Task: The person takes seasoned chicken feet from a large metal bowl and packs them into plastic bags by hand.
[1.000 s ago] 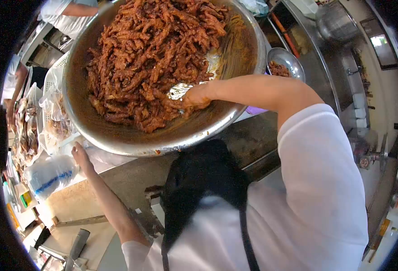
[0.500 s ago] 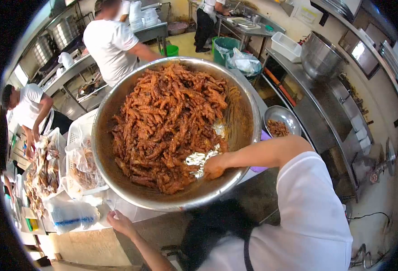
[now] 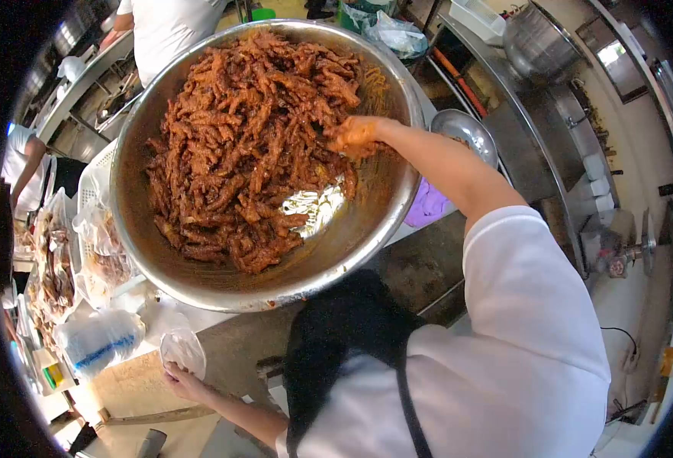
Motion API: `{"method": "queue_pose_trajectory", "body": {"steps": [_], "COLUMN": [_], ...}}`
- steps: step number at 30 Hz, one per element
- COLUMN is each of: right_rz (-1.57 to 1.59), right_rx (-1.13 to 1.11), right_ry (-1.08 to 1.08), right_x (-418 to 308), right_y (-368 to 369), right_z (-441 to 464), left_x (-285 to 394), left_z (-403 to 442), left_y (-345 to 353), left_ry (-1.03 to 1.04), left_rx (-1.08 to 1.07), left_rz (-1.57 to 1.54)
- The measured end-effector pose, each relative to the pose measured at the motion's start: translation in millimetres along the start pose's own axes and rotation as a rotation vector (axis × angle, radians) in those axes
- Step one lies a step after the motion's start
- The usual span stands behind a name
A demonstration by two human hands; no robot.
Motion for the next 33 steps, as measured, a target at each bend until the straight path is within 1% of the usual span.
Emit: {"method": "queue_pose_trajectory", "body": {"steps": [1,3,4,5,6,7,8,9,10,11,12,13,14,15,16,19,20,21,23,24,27,28,29,30,31,32,33], "right_rz": [-0.084,-0.497,-0.686,-0.756,-0.822,-0.892,-0.775,-0.854,-0.93,-1.001,-1.005,-0.944,-0.88,-0.814,-0.868,-0.905,-0.665,-0.661,-0.649,-0.628,-0.797,-0.81,-0.718,-0.535,-0.352,-0.217,-0.096], "right_rx": [0.022,-0.036,-0.138,-0.253,-0.364,-0.476,-0.57,-0.515,-0.455,-0.391,-0.399,-0.392,-0.388,-0.386,-0.449,-0.46,-0.564,-0.539,-0.497,-0.57,-0.521,-0.5,-0.489,-0.464,-0.448,-0.493,-0.385], "right_ry": [-0.15,-0.342,-0.3,-0.247,-0.197,-0.146,-0.112,-0.015,0.081,0.177,0.266,0.236,0.205,0.177,0.271,0.157,0.062,0.023,-0.052,-0.081,0.037,0.284,0.321,0.315,0.309,0.278,0.053], "right_x": [2,-34,-19,-18,-26,-35,-54,-60,-65,-69,-76,-83,-91,-100,-109,-87,-85,-98,-118,-116,-113,-112,-108,-126,-155,-199,-210], "right_y": [5,39,57,67,73,77,74,77,82,90,102,110,117,121,119,112,112,114,122,126,141,154,166,180,192,196,203], "right_z": [1,-15,-9,-15,-23,-30,-35,-34,-34,-34,-33,-35,-37,-40,-43,-34,-36,-42,-57,-53,-50,-45,-40,-40,-44,-48,-44], "left_x": [-8,-11,-2,3,3,5,14,24,30,28,23,20,23,28,33,30,31,32,29,29,45,43,34,18,-9,6,18], "left_z": [4,1,-2,-3,-1,0,-4,-6,-7,-6,-3,-1,0,-2,-4,2,1,1,2,2,-5,-2,2,5,17,12,11], "left_y": [4,6,7,7,9,8,6,3,0,1,5,8,9,10,11,15,16,18,21,21,17,21,29,33,41,41,36], "left_ry": [0.014,0.013,0.002,-0.007,-0.014,0.053,0.108,0.168,0.118,0.169,0.22,0.266,0.267,0.224,0.186,0.144,0.129,0.113,0.147,0.168,0.144,0.176,0.198,0.213,0.363,0.288,0.282], "left_rx": [0.006,-0.015,-0.044,-0.072,-0.088,-0.023,0.047,0.116,0.071,0.079,0.089,0.102,0.031,0.02,0.007,-0.026,-0.031,-0.036,-0.056,-0.067,-0.035,-0.031,-0.012,0.012,0.034,0.024,0.025], "left_rz": [0.007,0.065,0.112,0.159,0.085,0.144,0.202,0.262,0.294,0.312,0.328,0.342,0.275,0.293,0.309,0.252,0.245,0.237,0.179,0.153,0.335,0.318,0.304,0.301,0.24,0.188,0.204]}}
Point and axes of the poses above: each hand's wrist, its own z-axis towards the middle knuckle, its own y-axis out of the palm, x = y × z, the point moved 1 cm from there along z, towards the middle knuckle, and after that the axes turned 12 degrees about z, right-handed, at the moved point
